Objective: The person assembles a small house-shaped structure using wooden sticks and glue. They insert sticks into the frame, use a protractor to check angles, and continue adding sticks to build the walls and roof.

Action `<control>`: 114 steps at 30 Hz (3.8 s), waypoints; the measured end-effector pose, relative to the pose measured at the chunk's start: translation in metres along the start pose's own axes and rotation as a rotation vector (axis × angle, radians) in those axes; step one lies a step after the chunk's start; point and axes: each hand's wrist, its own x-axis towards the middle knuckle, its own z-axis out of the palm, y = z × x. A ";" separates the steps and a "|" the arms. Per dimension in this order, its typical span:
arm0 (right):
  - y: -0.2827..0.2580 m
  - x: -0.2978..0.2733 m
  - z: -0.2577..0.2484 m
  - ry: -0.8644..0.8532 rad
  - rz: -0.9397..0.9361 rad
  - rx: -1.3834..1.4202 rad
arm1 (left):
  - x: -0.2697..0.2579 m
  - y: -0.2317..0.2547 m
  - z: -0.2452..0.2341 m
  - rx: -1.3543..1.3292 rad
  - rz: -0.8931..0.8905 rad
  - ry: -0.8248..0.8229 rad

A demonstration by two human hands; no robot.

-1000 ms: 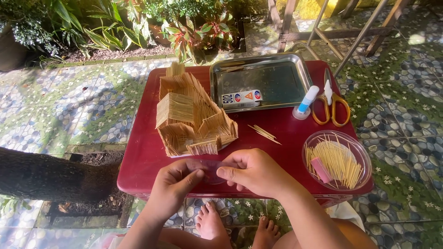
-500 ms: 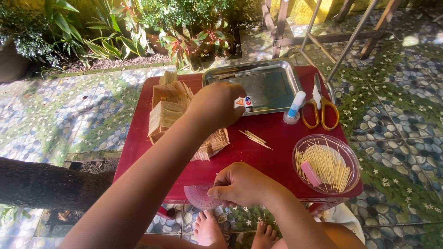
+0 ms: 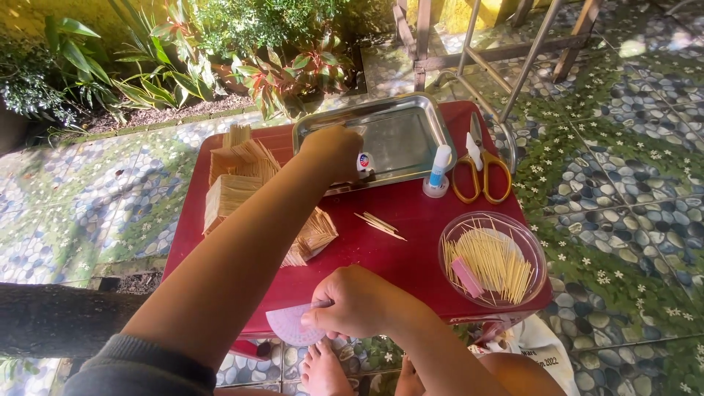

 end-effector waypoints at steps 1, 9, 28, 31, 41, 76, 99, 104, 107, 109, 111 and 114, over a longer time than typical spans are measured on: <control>-0.001 -0.001 0.000 0.001 -0.001 0.000 | 0.001 -0.002 0.002 0.001 0.000 0.001; -0.023 -0.010 -0.009 0.039 0.231 0.223 | -0.107 -0.004 -0.018 -0.704 0.226 0.688; 0.002 0.020 0.019 0.331 0.167 0.090 | -0.256 -0.044 0.156 -1.464 -0.481 0.386; 0.005 0.024 0.022 0.341 0.175 0.237 | -0.266 -0.041 0.135 -1.559 -0.390 0.208; 0.001 0.029 0.030 0.405 0.124 0.214 | -0.278 -0.059 0.129 -1.426 -0.306 0.068; -0.003 0.028 0.028 0.463 0.257 0.124 | -0.271 -0.038 0.148 -0.663 -0.435 0.287; 0.000 0.030 0.028 0.451 0.246 0.119 | -0.271 -0.046 0.140 -0.949 -0.518 0.258; 0.000 0.030 0.028 0.440 0.239 0.122 | -0.270 -0.065 0.150 -1.205 -0.588 0.270; 0.003 0.031 0.028 0.436 0.237 0.126 | -0.262 -0.075 0.171 -1.748 -0.484 0.234; 0.002 0.030 0.028 0.437 0.239 0.122 | -0.256 -0.078 0.182 -2.170 -0.335 0.198; -0.001 0.029 0.028 0.438 0.236 0.116 | -0.258 -0.078 0.185 -2.206 -0.277 0.205; 0.002 0.029 0.028 0.431 0.238 0.111 | -0.257 -0.076 0.181 -2.161 -0.168 0.240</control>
